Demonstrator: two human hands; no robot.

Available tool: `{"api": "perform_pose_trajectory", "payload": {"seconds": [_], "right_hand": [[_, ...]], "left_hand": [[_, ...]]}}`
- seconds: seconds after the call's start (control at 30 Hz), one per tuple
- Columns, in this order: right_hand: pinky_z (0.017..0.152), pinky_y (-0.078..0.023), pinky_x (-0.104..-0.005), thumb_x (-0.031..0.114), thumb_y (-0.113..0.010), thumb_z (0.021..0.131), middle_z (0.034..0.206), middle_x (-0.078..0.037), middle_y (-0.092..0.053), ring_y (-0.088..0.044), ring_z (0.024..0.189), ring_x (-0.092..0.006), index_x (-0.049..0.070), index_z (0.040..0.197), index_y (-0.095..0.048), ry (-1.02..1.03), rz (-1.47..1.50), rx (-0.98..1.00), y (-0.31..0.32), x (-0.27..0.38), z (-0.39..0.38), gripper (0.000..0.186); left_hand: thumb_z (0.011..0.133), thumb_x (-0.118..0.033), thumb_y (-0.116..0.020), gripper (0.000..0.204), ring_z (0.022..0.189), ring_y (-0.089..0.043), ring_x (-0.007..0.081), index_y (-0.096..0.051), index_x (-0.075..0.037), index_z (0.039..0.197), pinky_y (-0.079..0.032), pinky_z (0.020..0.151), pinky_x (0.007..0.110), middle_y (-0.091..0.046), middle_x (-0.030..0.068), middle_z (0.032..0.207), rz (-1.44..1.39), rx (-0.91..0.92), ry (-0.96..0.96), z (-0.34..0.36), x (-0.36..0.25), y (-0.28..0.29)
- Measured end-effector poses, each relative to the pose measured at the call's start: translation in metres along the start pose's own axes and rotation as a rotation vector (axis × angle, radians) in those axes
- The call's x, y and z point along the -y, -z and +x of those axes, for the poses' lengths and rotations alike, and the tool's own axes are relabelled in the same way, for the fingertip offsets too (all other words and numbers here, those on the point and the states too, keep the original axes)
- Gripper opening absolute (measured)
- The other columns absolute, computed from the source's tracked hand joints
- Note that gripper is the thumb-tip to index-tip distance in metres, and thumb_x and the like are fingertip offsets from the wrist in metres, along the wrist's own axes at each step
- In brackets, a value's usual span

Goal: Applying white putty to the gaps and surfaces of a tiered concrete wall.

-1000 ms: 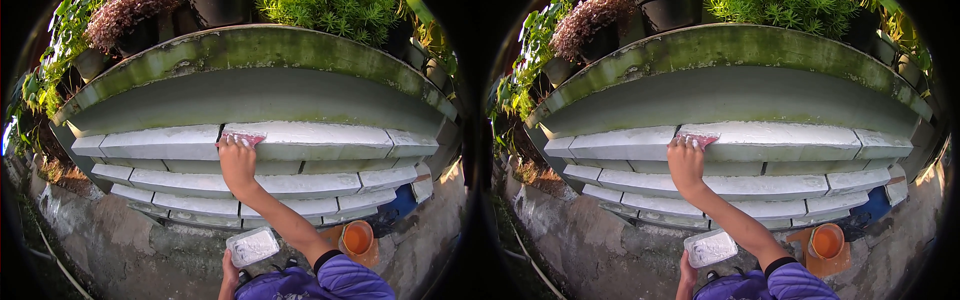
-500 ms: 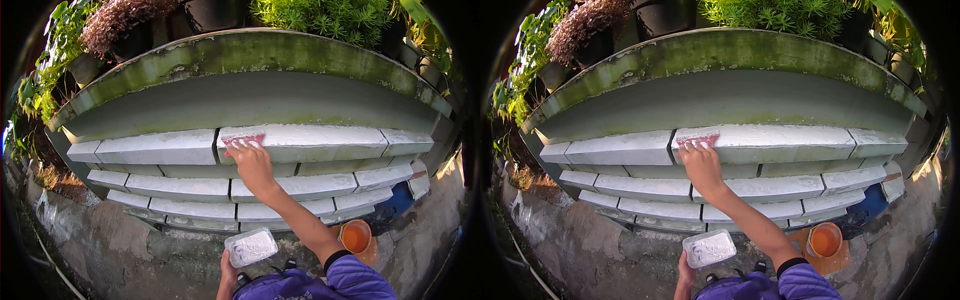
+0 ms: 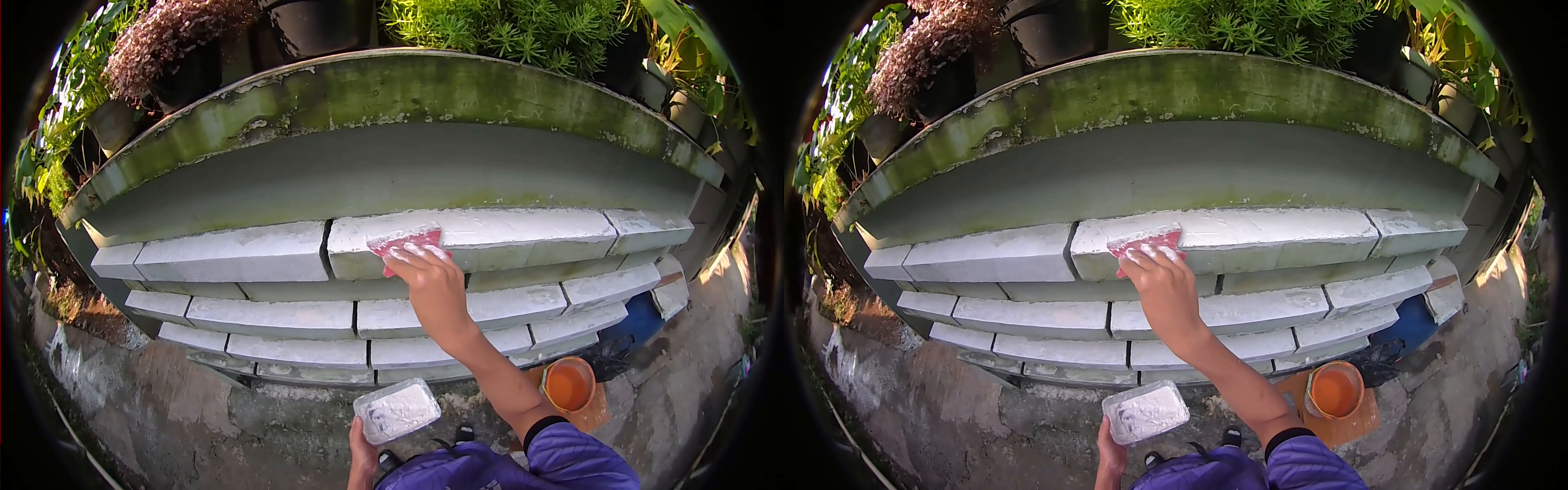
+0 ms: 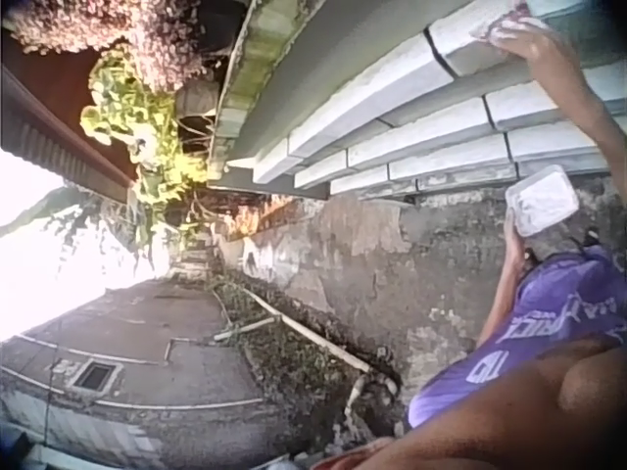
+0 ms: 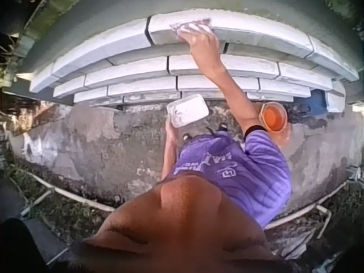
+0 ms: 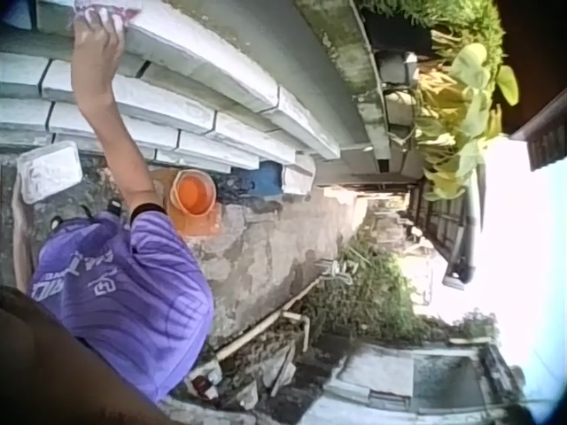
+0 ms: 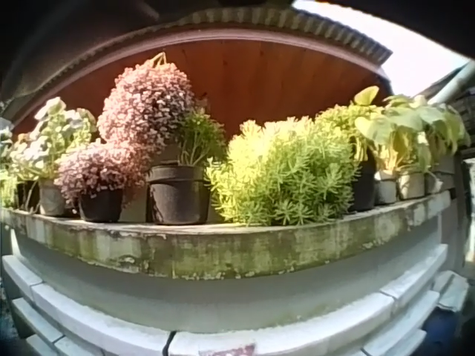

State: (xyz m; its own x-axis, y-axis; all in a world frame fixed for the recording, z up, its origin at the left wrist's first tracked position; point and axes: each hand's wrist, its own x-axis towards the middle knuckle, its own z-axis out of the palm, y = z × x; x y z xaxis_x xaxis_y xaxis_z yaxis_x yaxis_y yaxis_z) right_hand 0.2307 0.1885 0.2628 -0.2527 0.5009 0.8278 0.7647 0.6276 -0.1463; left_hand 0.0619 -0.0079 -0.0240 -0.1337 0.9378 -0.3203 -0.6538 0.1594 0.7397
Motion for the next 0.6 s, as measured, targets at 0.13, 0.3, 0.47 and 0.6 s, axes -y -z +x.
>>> {"api": "perform_pose_trajectory", "payload": {"seconds": [0.13,0.3,0.47,0.6], "right_hand": [[0.088,-0.053,-0.0424,-0.009,-0.062,0.078,0.104,-0.013,-0.075,-0.07,0.099,-0.0314,0.006,0.103,-0.078,-0.069,-0.018,-0.131,0.042,-0.02,-0.003,0.033],[0.09,-0.054,-0.0407,-0.005,-0.061,0.077,0.104,-0.01,-0.076,-0.07,0.101,-0.0291,0.006,0.101,-0.077,-0.128,-0.202,-0.112,0.046,-0.081,0.006,0.03],[0.09,-0.054,-0.0426,-0.007,-0.061,0.077,0.105,-0.011,-0.076,-0.07,0.102,-0.03,0.005,0.104,-0.077,-0.047,-0.213,-0.038,0.059,-0.076,-0.024,0.034],[0.087,-0.054,-0.0413,-0.013,-0.062,0.072,0.102,-0.011,-0.076,-0.07,0.102,-0.03,0.006,0.103,-0.077,-0.04,-0.232,-0.074,0.092,-0.069,-0.039,0.039]], "left_hand": [[0.105,-0.049,-0.041,0.059,0.129,-0.057,0.0238,-0.051,-0.005,0.142,-0.04,0.111,0.041,-0.061,0.0085,0.138,0.008,-0.016,-0.002,0.002,-0.004,-0.005],[0.105,-0.045,-0.044,0.055,0.121,-0.061,0.0234,-0.053,-0.002,0.138,-0.046,0.106,0.039,-0.062,0.0104,0.133,-0.009,-0.018,0.013,0.009,-0.001,-0.015],[0.105,-0.046,-0.043,0.056,0.124,-0.06,0.0241,-0.051,-0.002,0.139,-0.044,0.108,0.04,-0.062,0.0103,0.134,-0.033,-0.018,0.01,0.013,0.002,-0.02],[0.105,-0.05,-0.04,0.058,0.128,-0.057,0.024,-0.051,-0.006,0.142,-0.042,0.108,0.041,-0.061,0.0075,0.138,0.018,0.017,0.007,0.014,-0.001,-0.03]]}}
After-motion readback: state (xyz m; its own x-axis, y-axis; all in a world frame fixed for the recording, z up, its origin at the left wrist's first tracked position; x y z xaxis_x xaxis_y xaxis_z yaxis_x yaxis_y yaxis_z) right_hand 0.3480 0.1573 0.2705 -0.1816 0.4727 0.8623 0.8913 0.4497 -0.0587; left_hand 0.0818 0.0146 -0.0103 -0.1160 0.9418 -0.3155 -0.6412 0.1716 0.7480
